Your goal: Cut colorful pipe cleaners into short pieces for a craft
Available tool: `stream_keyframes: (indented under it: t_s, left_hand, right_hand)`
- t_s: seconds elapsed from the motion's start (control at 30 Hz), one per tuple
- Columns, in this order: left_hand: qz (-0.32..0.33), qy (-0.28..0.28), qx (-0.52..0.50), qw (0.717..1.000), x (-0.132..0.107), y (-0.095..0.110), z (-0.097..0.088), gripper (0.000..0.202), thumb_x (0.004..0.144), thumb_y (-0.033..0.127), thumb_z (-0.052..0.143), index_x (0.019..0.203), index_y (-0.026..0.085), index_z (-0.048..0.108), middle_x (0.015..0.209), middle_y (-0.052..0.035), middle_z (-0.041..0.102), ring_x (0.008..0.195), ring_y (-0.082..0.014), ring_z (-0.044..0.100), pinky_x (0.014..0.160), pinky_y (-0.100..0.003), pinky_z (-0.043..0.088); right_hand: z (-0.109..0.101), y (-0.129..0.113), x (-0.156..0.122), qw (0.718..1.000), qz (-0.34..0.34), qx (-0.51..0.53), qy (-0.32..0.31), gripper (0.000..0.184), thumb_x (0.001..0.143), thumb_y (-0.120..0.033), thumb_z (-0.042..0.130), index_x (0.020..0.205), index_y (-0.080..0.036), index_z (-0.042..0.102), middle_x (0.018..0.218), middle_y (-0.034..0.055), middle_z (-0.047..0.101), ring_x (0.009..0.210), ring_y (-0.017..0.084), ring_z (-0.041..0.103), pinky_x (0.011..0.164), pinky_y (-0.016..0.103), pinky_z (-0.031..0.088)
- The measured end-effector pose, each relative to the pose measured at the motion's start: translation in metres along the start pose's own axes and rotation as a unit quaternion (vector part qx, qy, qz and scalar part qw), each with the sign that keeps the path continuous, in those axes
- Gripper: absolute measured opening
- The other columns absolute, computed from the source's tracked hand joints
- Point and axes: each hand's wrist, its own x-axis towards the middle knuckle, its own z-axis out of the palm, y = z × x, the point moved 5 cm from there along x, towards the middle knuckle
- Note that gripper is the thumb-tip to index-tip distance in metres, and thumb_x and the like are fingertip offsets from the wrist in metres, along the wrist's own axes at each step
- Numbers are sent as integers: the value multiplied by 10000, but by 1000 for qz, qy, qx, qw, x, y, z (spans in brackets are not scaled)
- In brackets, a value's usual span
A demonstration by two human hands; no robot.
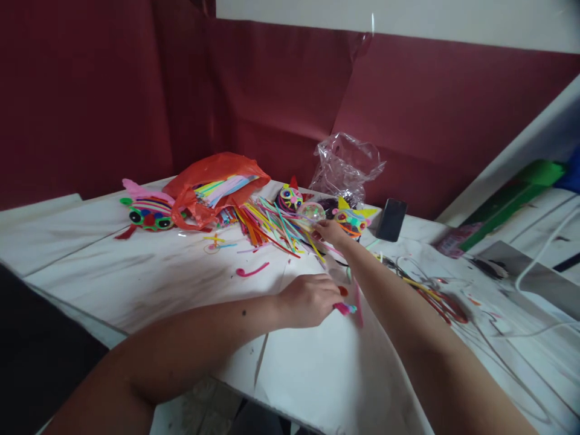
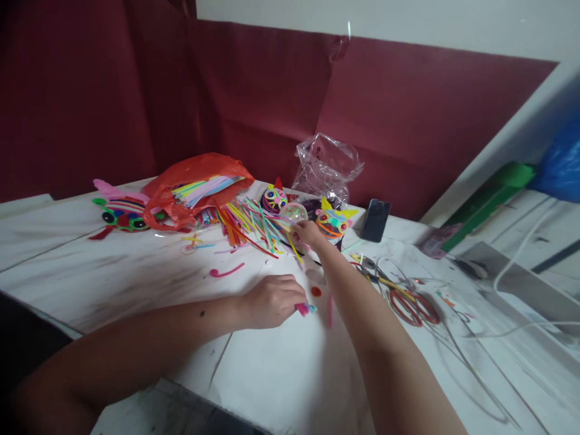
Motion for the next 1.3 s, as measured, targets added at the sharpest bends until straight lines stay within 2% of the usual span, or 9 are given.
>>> stream_keyframes:
  t_s: [0.2, 0.3, 0.4, 0.5, 0.57, 0.67, 0.83, 1.1, 1.3]
  left_hand:
    - [-43, -54, -47, 997, -3, -9, 9, 223, 792, 68, 423, 758, 137, 633, 781, -74, 685, 781, -159, 591, 773, -274, 454]
    - [-209, -8, -148, 967, -5, -27, 11, 221, 821, 174, 457, 662, 145, 608, 722, -63, 653, 733, -155, 573, 719, -272, 444]
    - [-444, 54, -299, 843, -17, -53, 19, 226, 769, 272, 553, 595, 131, 581, 589, -16, 587, 602, -128, 534, 609, -252, 426]
    - [-543, 107, -436, 709, -25, -67, 26, 127, 692, 228, 622, 643, 112, 611, 605, -12, 606, 600, -109, 556, 622, -237, 441]
    - [-557, 135, -487, 659, -26, -72, 25, 118, 673, 220, 648, 649, 109, 616, 638, -27, 630, 613, -105, 578, 627, -232, 450]
    - [-567, 144, -523, 620, -27, -73, 25, 143, 661, 236, 689, 671, 111, 619, 655, -34, 651, 586, -105, 598, 599, -232, 457]
    - [-575, 129, -540, 601, -28, -71, 29, 152, 678, 230, 699, 685, 104, 613, 631, -33, 659, 535, -97, 599, 578, -232, 468]
    - [-586, 118, -518, 612, -30, -74, 31, 98, 694, 175, 661, 673, 100, 601, 588, -14, 639, 502, -85, 583, 552, -220, 448]
    - [-581, 87, -513, 626, -30, -70, 35, 111, 685, 190, 660, 676, 93, 607, 608, -21, 642, 506, -88, 584, 560, -224, 431]
  right_hand:
    - [-12, 14, 2, 998, -14, 2, 56, 234, 774, -185, 497, 910, -82, 658, 803, 100, 693, 632, 135, 602, 576, 221, 449]
    - [-14, 9, -3, 997, -38, -14, 61, 263, 776, -164, 459, 930, -94, 660, 865, 93, 694, 694, 137, 608, 619, 213, 444]
    - [-5, -3, -12, 996, -69, -40, 30, 224, 773, -188, 487, 859, -117, 681, 814, 57, 695, 694, 131, 592, 633, 201, 420]
    - [8, -15, -19, 994, -77, -74, 4, 208, 770, -262, 539, 808, -128, 694, 757, 47, 686, 663, 129, 568, 612, 201, 387]
    - [15, -21, -20, 993, -71, -94, -6, 217, 761, -301, 566, 797, -132, 696, 729, 50, 677, 640, 126, 555, 584, 199, 365]
    - [18, -26, -20, 992, -59, -113, -7, 181, 754, -255, 564, 774, -131, 694, 715, 58, 669, 630, 124, 545, 563, 199, 339]
    - [11, -24, -17, 992, -38, -116, 9, 218, 783, -183, 486, 807, -119, 693, 768, 67, 675, 655, 117, 539, 571, 194, 330]
    - [19, -15, -16, 997, -18, -80, 7, 169, 738, -229, 555, 728, -119, 682, 657, 36, 642, 570, 101, 507, 520, 190, 327]
    - [10, -17, -12, 998, 0, -43, 42, 255, 810, -239, 452, 752, -87, 648, 638, 46, 614, 553, 101, 474, 511, 194, 339]
